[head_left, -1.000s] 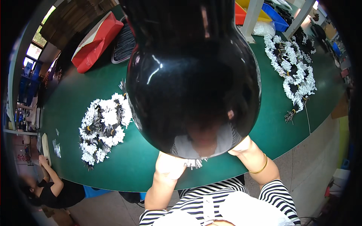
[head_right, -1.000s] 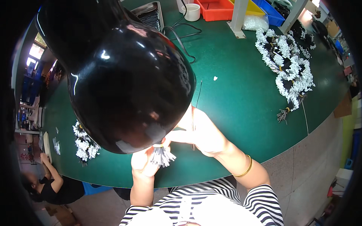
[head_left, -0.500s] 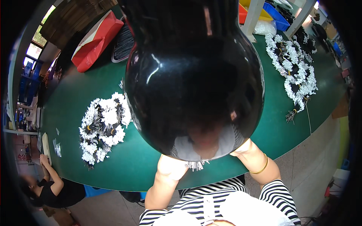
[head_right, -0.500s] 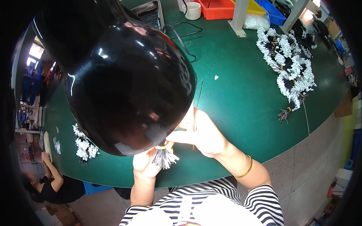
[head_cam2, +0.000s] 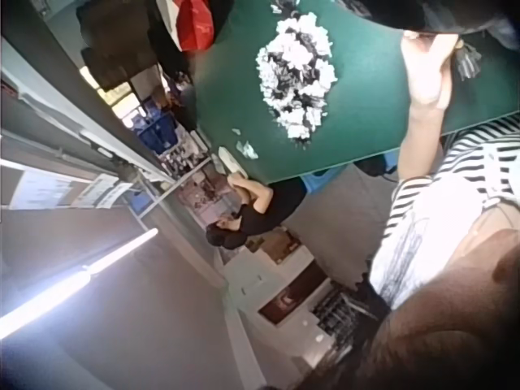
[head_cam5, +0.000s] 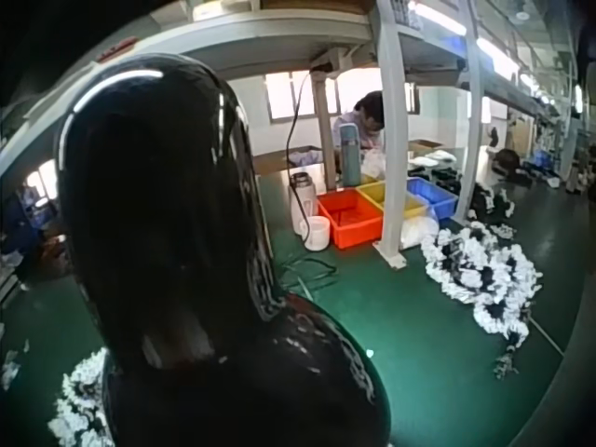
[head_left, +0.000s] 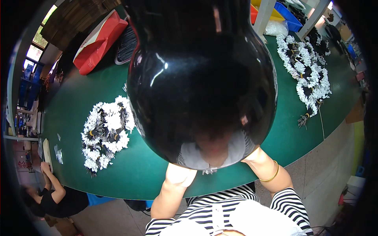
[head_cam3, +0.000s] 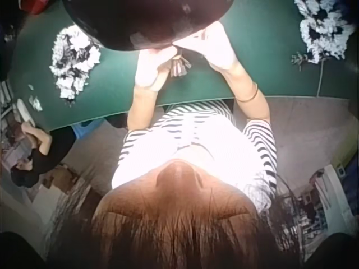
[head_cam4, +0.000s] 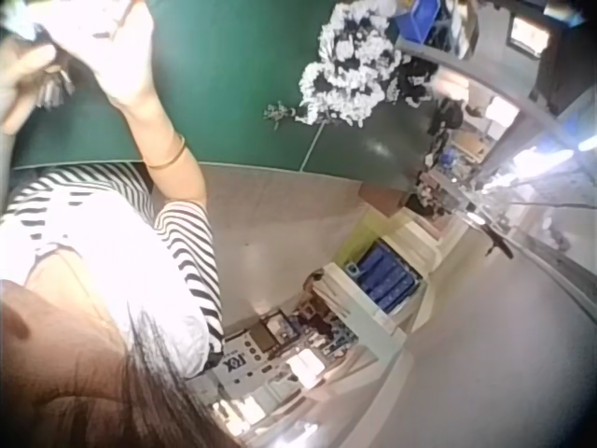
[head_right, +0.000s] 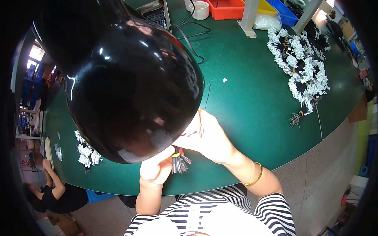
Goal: Assembling small white flower-shaped decorative components at a production workbench.
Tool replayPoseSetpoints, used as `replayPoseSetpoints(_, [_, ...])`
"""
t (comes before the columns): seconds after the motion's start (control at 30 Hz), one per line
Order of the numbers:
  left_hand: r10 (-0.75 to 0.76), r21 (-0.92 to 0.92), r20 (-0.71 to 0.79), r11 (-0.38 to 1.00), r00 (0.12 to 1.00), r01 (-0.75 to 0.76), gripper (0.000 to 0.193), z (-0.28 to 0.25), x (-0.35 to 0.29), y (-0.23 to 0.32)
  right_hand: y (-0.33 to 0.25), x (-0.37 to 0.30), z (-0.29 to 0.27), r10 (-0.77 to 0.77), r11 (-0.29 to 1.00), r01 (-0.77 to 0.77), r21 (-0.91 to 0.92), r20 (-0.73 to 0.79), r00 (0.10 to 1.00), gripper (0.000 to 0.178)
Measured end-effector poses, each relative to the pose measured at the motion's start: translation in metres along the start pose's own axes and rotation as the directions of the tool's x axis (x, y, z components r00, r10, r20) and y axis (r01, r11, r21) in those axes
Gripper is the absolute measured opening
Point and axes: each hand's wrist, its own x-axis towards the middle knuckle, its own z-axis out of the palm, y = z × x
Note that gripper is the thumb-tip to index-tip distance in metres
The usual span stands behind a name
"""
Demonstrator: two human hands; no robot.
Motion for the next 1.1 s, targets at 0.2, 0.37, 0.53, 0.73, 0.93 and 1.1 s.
replayPoseSetpoints(0.2, [0.328, -0.067, 0.117, 0.944, 0.938, -0.322, 0.042, 0.011, 0.002, 0.005, -0.001, 0.001, -0.006, -0.178, 0.983, 0.177, -0.051, -0.014, 0.984, 0.050])
replayPoseSetpoints(0.37, [0.361, -0.070, 0.193, 0.933, 0.913, -0.354, 0.037, 0.001, 0.002, 0.006, 0.002, 0.000, -0.012, -0.113, 0.994, 0.113, -0.004, 0.012, 0.993, 0.056])
replayPoseSetpoints(0.53, [0.353, -0.079, 0.102, 0.935, 0.930, -0.346, 0.038, -0.005, -0.001, 0.005, 0.000, -0.001, -0.004, -0.104, 0.979, 0.100, 0.180, 0.015, 0.994, 0.058])
replayPoseSetpoints(0.73, [0.372, 0.617, 0.234, 0.658, 0.898, -0.433, 0.052, -0.008, -0.004, 0.001, -0.012, -0.003, 0.001, 0.006, 0.898, 0.006, -0.441, 0.026, 1.000, 0.051])
replayPoseSetpoints(0.93, [0.275, 0.252, 0.207, 0.912, 0.939, -0.323, 0.087, 0.015, -0.004, 0.010, -0.004, -0.003, -0.012, -0.103, 0.879, 0.105, -0.466, 0.031, 0.994, 0.025])
replayPoseSetpoints(1.1, [0.349, 0.182, 0.186, 0.906, 0.918, -0.382, 0.088, 0.008, -0.005, 0.007, 0.003, -0.004, -0.017, -0.055, 0.935, 0.078, -0.345, 0.076, 0.996, 0.029])
